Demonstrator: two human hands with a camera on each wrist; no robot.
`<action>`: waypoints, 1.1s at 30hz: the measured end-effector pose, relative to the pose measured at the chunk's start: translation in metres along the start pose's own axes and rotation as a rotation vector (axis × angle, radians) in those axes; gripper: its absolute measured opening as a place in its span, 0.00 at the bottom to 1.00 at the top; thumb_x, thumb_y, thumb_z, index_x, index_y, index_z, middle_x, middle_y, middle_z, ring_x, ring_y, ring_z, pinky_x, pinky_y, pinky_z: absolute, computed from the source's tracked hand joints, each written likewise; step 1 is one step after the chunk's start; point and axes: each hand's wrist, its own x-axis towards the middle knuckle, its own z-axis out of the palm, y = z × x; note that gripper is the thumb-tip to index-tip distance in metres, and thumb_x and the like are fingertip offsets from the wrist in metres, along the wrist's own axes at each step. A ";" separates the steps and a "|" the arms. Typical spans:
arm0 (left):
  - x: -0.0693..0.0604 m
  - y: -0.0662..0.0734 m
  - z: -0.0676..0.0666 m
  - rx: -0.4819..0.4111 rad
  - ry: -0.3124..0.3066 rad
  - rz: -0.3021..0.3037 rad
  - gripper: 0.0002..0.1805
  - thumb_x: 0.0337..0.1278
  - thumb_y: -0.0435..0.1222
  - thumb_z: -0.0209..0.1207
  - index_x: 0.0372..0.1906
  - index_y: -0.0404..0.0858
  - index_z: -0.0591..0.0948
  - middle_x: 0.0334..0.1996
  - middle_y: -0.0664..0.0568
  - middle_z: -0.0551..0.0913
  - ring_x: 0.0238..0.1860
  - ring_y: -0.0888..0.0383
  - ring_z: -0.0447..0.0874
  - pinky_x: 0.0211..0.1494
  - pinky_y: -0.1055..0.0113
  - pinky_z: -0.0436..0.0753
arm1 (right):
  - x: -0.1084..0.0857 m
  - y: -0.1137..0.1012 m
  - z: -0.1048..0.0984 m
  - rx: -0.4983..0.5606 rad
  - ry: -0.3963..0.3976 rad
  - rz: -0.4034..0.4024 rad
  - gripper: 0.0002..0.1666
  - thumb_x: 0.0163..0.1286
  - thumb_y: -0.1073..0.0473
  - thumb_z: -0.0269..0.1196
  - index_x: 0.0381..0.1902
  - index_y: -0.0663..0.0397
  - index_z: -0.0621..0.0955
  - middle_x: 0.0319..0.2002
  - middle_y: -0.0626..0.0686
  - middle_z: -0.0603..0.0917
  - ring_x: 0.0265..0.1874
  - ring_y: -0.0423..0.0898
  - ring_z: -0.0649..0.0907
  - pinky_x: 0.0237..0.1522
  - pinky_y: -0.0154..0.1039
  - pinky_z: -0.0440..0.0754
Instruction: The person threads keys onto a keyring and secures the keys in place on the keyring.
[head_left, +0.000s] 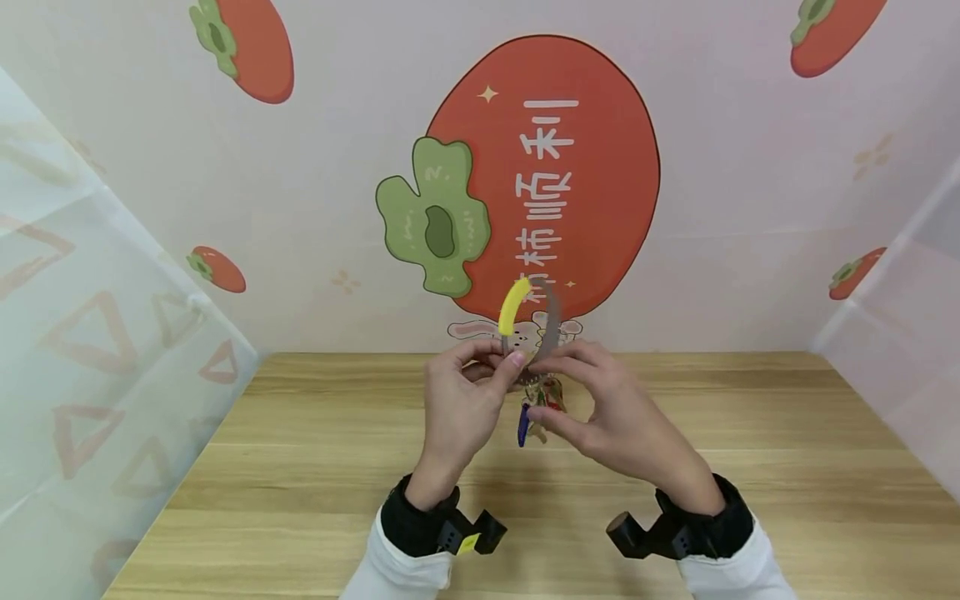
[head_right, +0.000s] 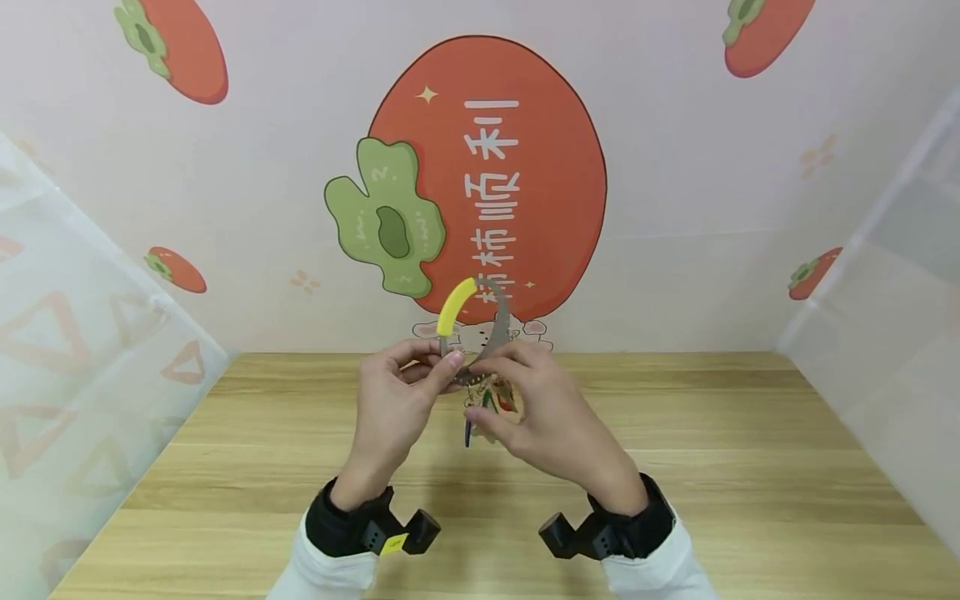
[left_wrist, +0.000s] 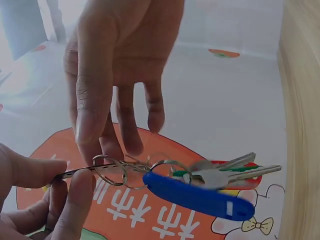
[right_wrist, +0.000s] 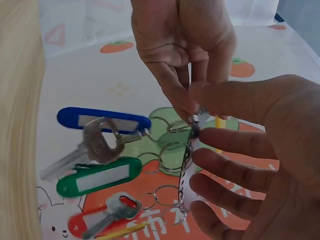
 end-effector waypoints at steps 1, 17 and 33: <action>0.000 0.001 0.000 0.012 -0.004 -0.012 0.07 0.61 0.29 0.69 0.40 0.29 0.85 0.33 0.43 0.84 0.31 0.52 0.88 0.37 0.64 0.88 | 0.000 -0.001 0.001 -0.002 -0.010 0.005 0.27 0.56 0.59 0.79 0.54 0.53 0.85 0.51 0.47 0.82 0.53 0.46 0.79 0.51 0.48 0.82; -0.002 0.003 0.004 0.071 -0.091 -0.053 0.10 0.59 0.34 0.71 0.39 0.30 0.85 0.27 0.48 0.81 0.28 0.55 0.80 0.33 0.69 0.83 | 0.001 -0.001 0.023 -0.145 0.091 -0.009 0.11 0.57 0.64 0.76 0.39 0.56 0.87 0.33 0.47 0.87 0.34 0.42 0.86 0.37 0.39 0.86; 0.002 0.003 -0.010 0.228 0.097 0.254 0.08 0.63 0.32 0.67 0.45 0.35 0.87 0.31 0.50 0.81 0.34 0.56 0.79 0.39 0.62 0.79 | 0.002 0.016 0.008 0.537 0.082 0.501 0.09 0.72 0.68 0.64 0.46 0.70 0.84 0.36 0.60 0.88 0.34 0.46 0.88 0.45 0.34 0.85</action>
